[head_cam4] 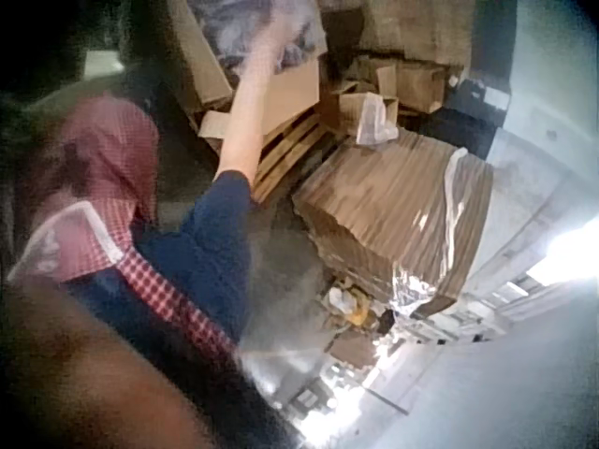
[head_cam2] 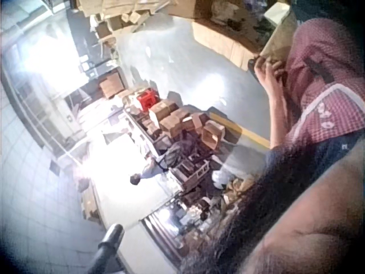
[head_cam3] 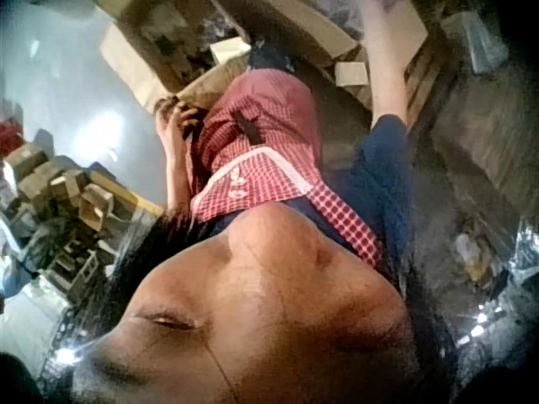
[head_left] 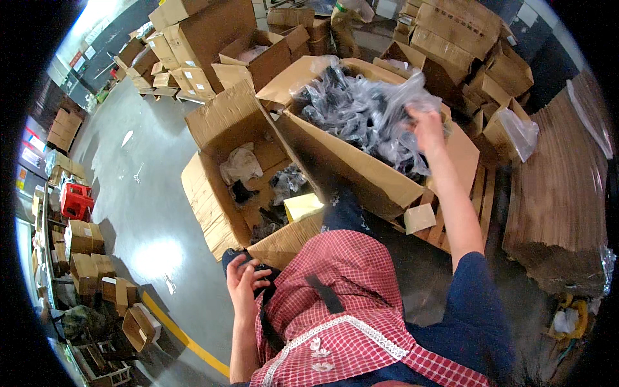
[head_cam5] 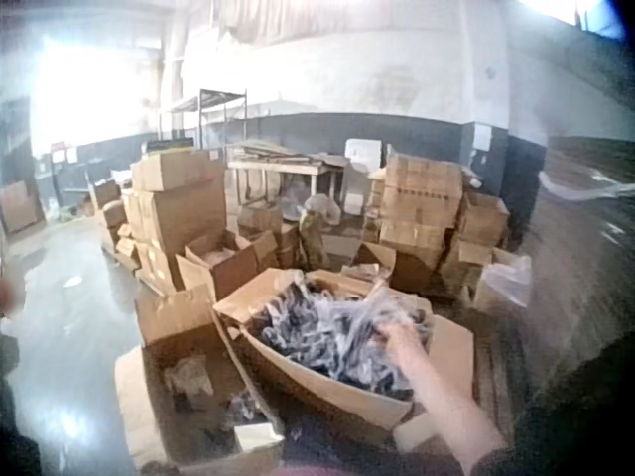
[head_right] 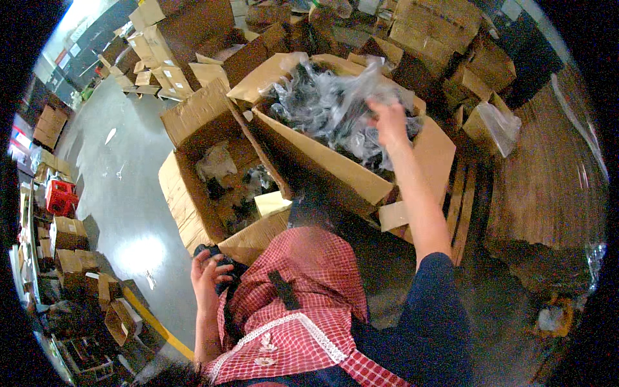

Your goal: The person takes black plastic components from one box, places them into small plastic bags, and then puts the bagged items into another box.

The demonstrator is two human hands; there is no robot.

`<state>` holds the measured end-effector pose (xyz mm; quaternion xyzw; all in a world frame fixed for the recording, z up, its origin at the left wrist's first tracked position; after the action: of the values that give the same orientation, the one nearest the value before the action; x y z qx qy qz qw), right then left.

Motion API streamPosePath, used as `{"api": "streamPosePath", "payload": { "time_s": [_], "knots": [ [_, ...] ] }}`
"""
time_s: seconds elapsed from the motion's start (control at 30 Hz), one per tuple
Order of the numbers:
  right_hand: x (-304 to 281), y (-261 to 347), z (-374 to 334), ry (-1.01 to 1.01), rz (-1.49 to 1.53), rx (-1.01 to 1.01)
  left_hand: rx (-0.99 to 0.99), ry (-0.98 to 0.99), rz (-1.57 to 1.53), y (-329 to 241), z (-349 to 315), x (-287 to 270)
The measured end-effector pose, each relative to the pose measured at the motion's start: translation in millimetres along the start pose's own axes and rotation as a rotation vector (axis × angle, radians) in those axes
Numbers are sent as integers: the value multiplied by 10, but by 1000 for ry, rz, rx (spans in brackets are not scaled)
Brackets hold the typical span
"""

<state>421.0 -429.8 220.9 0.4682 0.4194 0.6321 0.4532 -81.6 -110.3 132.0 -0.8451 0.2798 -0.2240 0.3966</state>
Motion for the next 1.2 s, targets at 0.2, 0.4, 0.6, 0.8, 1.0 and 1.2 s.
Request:
{"api": "streamPosePath", "payload": {
  "time_s": [0.2,0.4,0.6,0.8,1.0,1.2],
  "knots": [
    [226,-111,900,-7,217,-12,-97,-83,-1,542,490,-289],
    [951,-664,1369,49,271,59,-195,-151,87,1069,901,-571],
    [1079,-1985,1242,173,-119,220,-190,-105,387,1125,1051,-506],
    [1089,-2323,1202,238,-460,167,-93,-203,805,743,978,-378],
    [1312,-1912,1434,459,-1379,-418,-14,-254,791,980,1277,-566],
    [1879,-1508,904,567,-1627,-663,31,-291,814,947,1487,-537]
  ]
}}
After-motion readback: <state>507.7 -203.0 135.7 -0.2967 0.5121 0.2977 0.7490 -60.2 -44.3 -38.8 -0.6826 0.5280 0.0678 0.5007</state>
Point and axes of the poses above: each hand's wrist, its own z-axis towards the middle knuckle, its own x-axis out of the palm, y = z × x, the point moved 9 cm from there along z, towards the middle knuckle, and after that the axes turned 14 degrees about -x, right-handed, at the moved point
